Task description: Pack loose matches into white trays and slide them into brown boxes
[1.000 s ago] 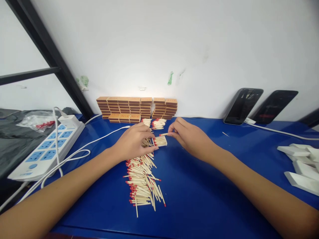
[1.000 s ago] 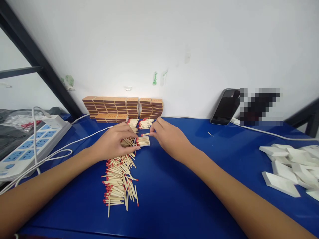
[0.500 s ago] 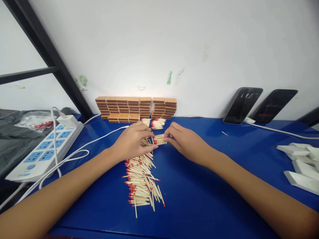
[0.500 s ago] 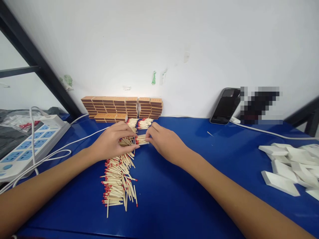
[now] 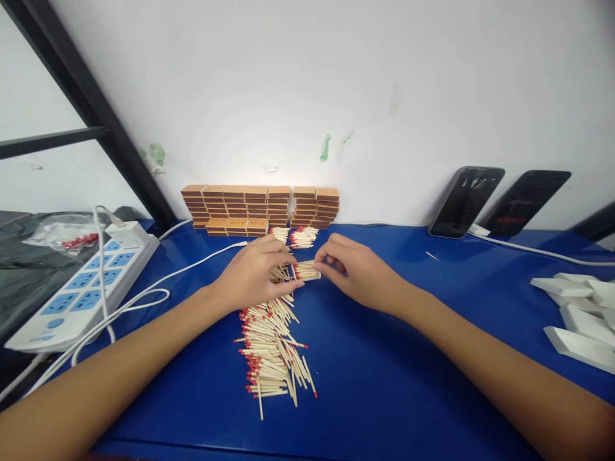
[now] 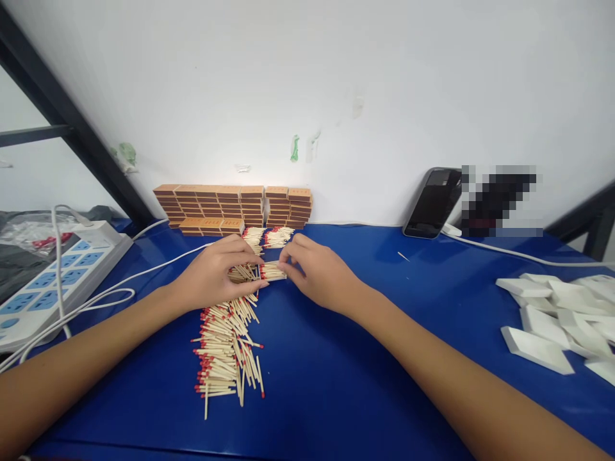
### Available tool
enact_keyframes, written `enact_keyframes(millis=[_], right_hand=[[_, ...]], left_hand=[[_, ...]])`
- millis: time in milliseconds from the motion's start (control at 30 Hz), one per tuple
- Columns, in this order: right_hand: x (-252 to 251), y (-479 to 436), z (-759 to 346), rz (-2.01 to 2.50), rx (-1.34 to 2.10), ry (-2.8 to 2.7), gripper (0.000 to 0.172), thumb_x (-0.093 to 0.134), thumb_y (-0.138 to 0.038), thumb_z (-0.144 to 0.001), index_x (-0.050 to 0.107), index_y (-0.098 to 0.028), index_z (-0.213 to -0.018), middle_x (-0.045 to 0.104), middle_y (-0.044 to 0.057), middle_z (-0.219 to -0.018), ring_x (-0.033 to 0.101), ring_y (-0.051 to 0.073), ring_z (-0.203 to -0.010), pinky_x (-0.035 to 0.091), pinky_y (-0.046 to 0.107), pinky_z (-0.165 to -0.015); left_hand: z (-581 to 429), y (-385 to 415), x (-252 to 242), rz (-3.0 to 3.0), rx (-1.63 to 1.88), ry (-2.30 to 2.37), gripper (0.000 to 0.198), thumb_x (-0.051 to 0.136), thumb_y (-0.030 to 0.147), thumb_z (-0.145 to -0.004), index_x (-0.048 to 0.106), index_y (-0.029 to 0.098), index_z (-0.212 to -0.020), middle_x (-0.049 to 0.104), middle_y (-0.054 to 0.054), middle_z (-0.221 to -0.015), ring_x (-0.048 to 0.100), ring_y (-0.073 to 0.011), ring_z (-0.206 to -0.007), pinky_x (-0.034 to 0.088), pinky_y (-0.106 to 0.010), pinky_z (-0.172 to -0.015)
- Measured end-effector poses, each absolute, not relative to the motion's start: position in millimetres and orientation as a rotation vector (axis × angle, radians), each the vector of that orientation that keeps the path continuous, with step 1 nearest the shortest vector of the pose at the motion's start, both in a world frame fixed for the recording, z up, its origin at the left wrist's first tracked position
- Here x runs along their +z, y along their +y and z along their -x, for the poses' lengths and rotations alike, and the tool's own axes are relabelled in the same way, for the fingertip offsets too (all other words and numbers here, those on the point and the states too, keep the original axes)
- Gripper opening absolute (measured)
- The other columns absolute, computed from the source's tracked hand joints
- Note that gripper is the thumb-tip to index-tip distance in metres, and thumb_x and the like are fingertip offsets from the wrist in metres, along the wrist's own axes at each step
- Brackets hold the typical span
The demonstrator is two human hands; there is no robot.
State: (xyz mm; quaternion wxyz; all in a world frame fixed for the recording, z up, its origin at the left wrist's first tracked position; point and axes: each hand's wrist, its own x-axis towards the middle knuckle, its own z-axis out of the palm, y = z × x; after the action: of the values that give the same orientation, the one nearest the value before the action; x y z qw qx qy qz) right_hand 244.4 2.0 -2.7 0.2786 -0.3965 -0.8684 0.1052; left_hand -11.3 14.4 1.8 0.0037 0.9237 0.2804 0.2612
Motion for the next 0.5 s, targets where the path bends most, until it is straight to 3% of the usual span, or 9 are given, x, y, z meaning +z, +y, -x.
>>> enact_keyframes(millis=[200,500], right_hand=[[-10.2,43.9,-245.0,1.263,0.312,-2.126,0.006,0.065,-0.022,-0.094,0.070,-0.019,-0.093,0.061,0.002,-0.085,0.054,0.016,-0.071,0.042,0.029,-0.069],[-18.0,71.5,-218.7,1.307,0.331,-2.299,0.008,0.070,-0.021,-0.092,0.069,-0.018,-0.085,0.065,0.005,-0.091,0.058,0.017,-0.079,0.041,0.028,-0.073]], left_hand=[[11.3,13.9,1.5,-2.898,0.804,0.849,0.032,0.076,0.045,-0.089,0.077,0.017,-0.103,0.071,-0.007,-0.092,0.063,-0.0222,-0.090,0.054,-0.038,-0.085],[13.5,12.9,3.4,-2.902,0.762,0.867,0.033,0.074,0.046,-0.091,0.077,0.016,-0.102,0.070,-0.008,-0.092,0.063,-0.0225,-0.091,0.053,-0.038,-0.084]])
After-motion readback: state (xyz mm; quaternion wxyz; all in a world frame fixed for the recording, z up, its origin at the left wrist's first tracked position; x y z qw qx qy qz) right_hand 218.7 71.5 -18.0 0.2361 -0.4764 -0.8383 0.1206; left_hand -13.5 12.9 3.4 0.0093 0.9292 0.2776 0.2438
